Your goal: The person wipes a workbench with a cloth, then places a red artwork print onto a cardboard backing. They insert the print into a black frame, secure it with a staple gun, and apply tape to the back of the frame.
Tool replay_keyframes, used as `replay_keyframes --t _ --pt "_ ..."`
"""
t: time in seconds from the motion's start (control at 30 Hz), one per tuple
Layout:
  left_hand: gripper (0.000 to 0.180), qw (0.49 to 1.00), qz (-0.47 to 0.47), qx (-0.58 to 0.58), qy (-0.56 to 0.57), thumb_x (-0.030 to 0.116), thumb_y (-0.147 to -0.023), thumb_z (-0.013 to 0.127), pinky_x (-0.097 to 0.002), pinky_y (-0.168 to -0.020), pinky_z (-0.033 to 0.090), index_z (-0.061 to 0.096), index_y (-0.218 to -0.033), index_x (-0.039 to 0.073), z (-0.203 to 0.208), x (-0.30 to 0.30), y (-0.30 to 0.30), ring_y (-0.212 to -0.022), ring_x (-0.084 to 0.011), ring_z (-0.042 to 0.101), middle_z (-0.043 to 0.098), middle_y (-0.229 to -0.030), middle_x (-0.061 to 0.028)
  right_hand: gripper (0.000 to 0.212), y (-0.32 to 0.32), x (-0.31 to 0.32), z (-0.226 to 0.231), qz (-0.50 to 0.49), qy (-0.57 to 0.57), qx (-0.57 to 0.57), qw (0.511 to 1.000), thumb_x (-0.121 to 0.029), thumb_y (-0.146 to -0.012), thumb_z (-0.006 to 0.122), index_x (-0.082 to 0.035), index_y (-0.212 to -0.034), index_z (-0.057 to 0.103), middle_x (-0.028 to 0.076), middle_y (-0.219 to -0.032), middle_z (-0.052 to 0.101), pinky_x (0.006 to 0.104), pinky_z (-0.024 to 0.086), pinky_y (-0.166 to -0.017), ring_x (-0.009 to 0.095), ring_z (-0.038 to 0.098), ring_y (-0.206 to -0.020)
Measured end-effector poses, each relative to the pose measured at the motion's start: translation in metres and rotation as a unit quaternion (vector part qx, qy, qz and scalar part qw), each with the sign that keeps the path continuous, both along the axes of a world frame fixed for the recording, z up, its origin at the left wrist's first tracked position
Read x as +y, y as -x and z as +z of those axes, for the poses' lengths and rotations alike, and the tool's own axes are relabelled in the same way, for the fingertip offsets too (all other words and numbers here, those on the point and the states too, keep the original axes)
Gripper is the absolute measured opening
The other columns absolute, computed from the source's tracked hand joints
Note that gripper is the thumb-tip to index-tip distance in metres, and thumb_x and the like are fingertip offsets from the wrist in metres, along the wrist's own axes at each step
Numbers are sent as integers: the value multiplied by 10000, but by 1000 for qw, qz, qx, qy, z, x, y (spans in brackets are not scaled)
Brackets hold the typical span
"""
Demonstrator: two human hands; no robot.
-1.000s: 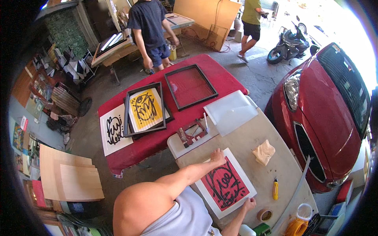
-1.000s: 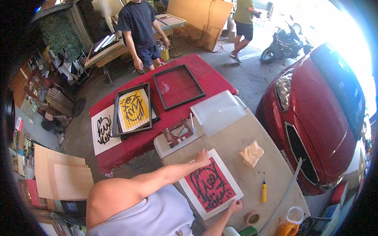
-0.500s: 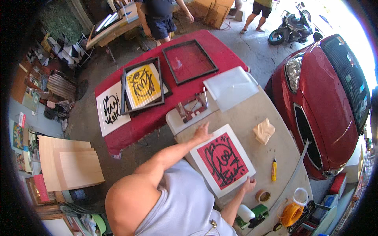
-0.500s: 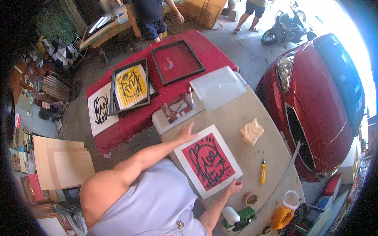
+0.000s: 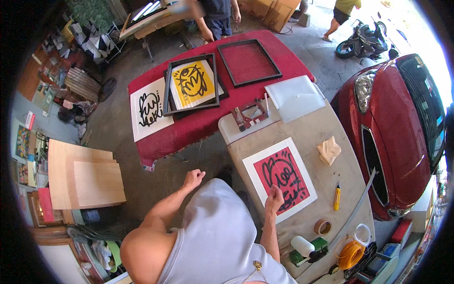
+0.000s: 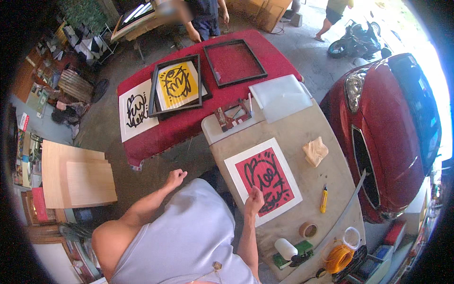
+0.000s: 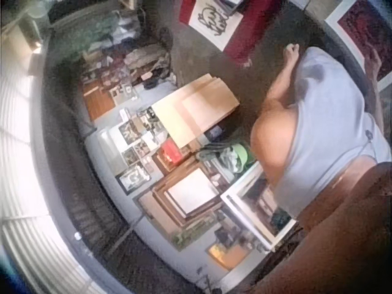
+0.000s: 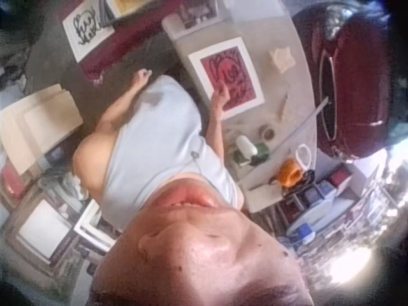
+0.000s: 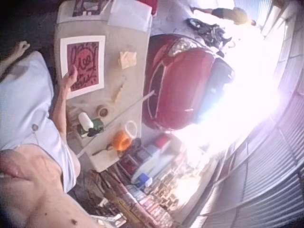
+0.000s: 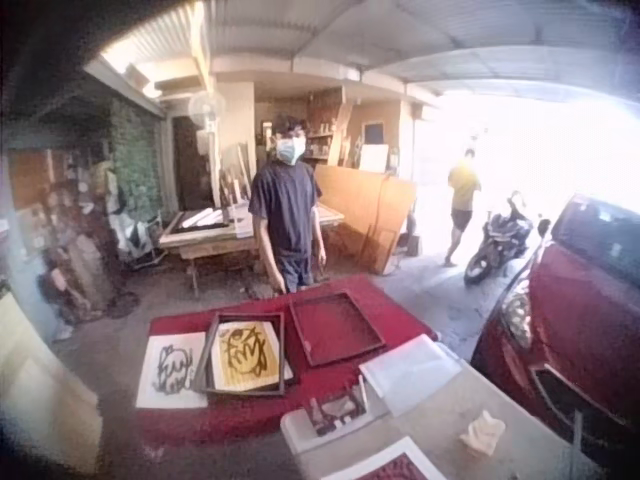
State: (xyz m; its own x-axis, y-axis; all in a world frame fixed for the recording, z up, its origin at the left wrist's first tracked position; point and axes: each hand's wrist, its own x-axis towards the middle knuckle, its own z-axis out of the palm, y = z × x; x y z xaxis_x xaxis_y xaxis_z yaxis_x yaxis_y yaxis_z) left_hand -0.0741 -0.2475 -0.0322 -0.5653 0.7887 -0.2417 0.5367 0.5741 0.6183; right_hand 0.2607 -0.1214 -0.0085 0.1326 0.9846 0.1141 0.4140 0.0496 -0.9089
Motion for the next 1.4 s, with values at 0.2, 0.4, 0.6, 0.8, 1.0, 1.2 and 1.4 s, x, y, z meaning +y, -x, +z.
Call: replay_keyframes --t 0.2,0.4,0.6,0.8,1.0,1.2,1.4 --pt "283 980 9 165 -110 330 -875 549 -533 -598 437 511 -786 65 7 86 71 -665 -427 579 590 -668 -195 100 32 -14 -3 -31 85 83 992 -134 -812 662 -43 -854 672 32 -568 554 267 435 -559 88 514 -565" --pt "613 941 -105 313 -80 318 -646 773 -445 -872 411 513 -1170 134 64 170 162 -1084 -290 461 499 -1123 -95 156 118 35 35 -13 33 -122 992 -156 -754 720 -37 -850 688 44 -693 645 259 449 -575 96 544 -583" --pt "453 948 -156 275 -23 272 -680 737 -440 -904 391 595 -1076 103 55 199 219 -1084 -278 490 558 -1074 -99 125 225 87 8 25 42 137 989 -68 -833 630 -14 -940 667 6 -737 638 232 457 -594 70 558 -662" --pt "324 941 -265 208 -34 249 -720 722 -460 -769 472 557 -936 73 38 205 253 -897 -345 601 612 -926 -144 141 278 85 14 104 116 126 980 -129 -844 648 -40 -951 671 11 -731 636 219 443 -558 49 538 -625" --pt "337 924 -321 185 -92 239 -746 680 -474 -661 504 544 -992 53 68 196 266 -766 -390 621 628 -870 -193 167 270 86 11 51 125 146 980 -138 -844 658 -19 -961 668 15 -760 643 231 456 -540 71 542 -633" --pt "310 915 -344 150 -146 236 -731 685 -473 -644 486 517 -894 33 126 192 293 -744 -394 606 605 -799 -187 159 264 89 29 16 130 139 982 -114 -823 661 -7 -940 672 34 -738 654 234 462 -557 64 559 -637" --pt "298 907 -334 162 -198 194 -735 706 -443 -590 490 506 -879 27 219 195 257 -693 -389 608 594 -770 -191 158 259 84 49 29 129 125 983 -112 -819 669 5 -925 668 20 -719 648 216 461 -585 49 556 -655"
